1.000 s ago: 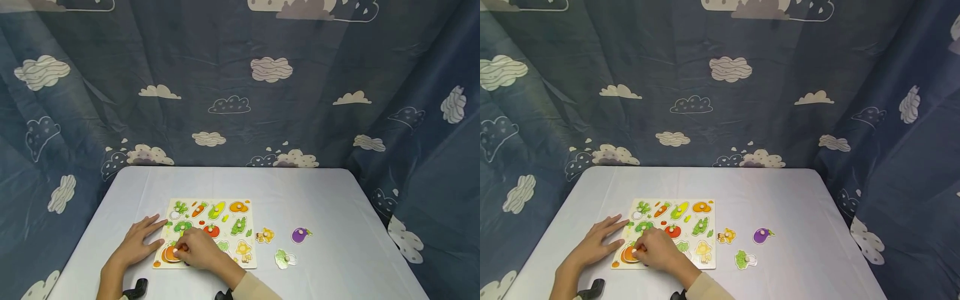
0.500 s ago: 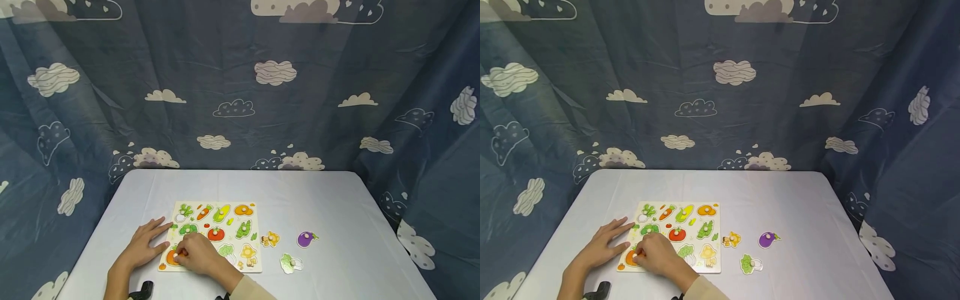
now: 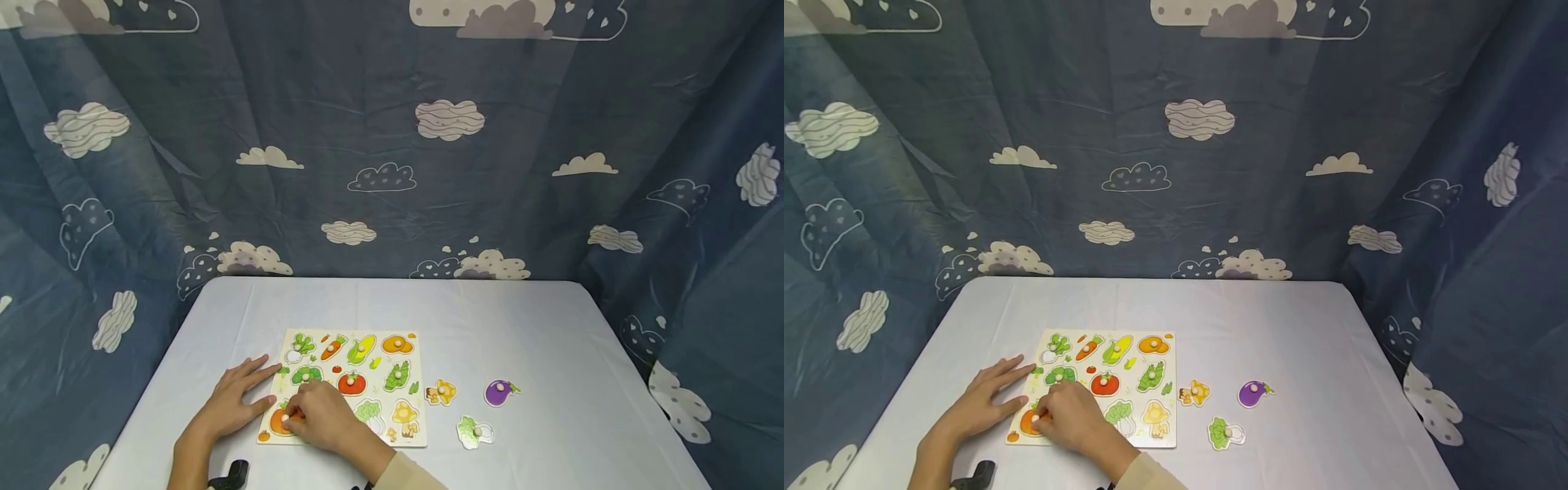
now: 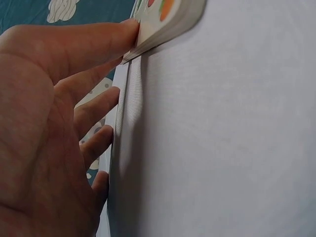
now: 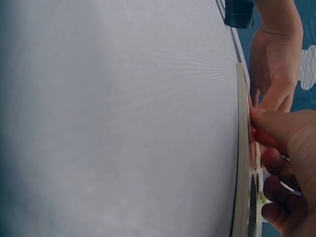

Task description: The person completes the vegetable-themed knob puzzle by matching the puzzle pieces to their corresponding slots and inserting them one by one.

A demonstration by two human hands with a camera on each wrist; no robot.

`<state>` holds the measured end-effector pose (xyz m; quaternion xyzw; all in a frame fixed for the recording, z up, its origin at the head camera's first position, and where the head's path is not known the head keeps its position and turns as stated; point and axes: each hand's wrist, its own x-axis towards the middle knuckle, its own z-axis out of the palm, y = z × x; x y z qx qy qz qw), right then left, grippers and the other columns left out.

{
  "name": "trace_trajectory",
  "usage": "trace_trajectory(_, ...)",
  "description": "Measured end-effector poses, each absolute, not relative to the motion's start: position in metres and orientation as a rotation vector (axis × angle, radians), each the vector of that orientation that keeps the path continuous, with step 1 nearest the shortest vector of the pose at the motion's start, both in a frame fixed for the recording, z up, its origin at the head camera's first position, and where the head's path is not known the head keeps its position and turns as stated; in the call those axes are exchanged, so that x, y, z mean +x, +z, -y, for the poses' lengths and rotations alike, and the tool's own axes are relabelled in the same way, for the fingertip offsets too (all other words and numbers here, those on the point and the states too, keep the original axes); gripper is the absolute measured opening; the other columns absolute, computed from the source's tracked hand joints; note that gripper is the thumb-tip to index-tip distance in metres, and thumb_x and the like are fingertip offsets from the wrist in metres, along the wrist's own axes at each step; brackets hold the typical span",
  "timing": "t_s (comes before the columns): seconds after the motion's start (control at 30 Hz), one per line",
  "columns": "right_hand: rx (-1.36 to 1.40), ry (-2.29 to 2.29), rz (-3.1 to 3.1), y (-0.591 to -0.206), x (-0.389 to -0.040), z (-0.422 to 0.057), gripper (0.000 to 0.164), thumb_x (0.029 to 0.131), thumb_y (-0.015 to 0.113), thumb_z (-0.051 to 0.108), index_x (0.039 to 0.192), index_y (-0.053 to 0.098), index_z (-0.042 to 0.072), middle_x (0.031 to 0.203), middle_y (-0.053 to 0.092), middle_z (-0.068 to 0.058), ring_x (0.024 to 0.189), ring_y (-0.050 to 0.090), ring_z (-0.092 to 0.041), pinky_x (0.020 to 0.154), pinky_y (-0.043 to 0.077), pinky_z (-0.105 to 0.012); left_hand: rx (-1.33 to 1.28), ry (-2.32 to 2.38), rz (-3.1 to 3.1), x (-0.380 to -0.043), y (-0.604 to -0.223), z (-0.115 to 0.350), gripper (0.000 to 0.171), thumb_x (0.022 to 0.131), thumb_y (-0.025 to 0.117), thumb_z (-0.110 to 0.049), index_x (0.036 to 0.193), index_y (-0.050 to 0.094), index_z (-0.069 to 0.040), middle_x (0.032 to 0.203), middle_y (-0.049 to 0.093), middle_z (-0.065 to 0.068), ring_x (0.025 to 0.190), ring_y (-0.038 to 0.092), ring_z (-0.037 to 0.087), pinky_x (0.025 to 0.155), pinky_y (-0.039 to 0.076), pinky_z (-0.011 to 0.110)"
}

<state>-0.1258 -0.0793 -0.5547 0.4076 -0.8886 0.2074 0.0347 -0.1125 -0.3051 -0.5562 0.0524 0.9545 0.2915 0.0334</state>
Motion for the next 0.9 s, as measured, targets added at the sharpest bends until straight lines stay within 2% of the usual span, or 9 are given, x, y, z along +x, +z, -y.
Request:
trace_trajectory(0.3, 1.307, 0.688, 2.753, -0.556, -0.124, 0.074, 0.015, 0.091, 0.079, 0.040, 0.095, 0.081, 0.025, 0.070, 0.054, 0.020, 0.067, 0.040, 0.006, 0.060, 0.030, -0.007, 0.130, 0.881, -2.911, -0.108, -0.557, 0.304, 0.061, 0.087, 0.077, -0.043, 0.143, 0.063, -0.027, 0.161, 0.045, 0.013, 0.151, 0.029, 0.049, 0.118, 0.018, 0.078)
trace_trajectory(0.53, 1.307, 0.908, 2.761, -0.551, -0.129, 0.061, 0.020, 0.094, 0.075, 0.040, 0.103, 0.079, 0.023, 0.070, 0.053, 0.019, 0.069, 0.042, 0.007, 0.060, 0.035, -0.006, 0.170, 0.889, -2.937, -0.110, -0.557, 0.305, 0.059, 0.088, 0.077, -0.042, 0.142, 0.064, -0.024, 0.160, 0.046, 0.016, 0.150, 0.029, 0.051, 0.120, 0.015, 0.076)
trace_trajectory(0.67, 1.257, 1.000, 2.776, -0.547, -0.134, 0.049, 0.021, 0.095, 0.075, 0.038, 0.104, 0.079, 0.019, 0.069, 0.054, 0.016, 0.066, 0.042, 0.006, 0.059, 0.037, -0.007, 0.168, 0.873, -2.935, -0.111, -0.556, 0.305, 0.060, 0.088, 0.076, -0.043, 0.143, 0.063, -0.025, 0.160, 0.045, 0.015, 0.150, 0.029, 0.051, 0.119, 0.017, 0.077)
trace_trajectory(0.9, 1.190, 0.985, 2.739, -0.542, -0.142, 0.025, 0.016, 0.092, 0.078, 0.035, 0.099, 0.079, 0.020, 0.075, 0.060, 0.013, 0.071, 0.043, 0.004, 0.063, 0.038, -0.008, 0.141, 0.884, -2.908, -0.112, -0.556, 0.303, 0.061, 0.087, 0.075, -0.044, 0.143, 0.063, -0.023, 0.161, 0.044, 0.017, 0.151, 0.027, 0.051, 0.122, 0.013, 0.075)
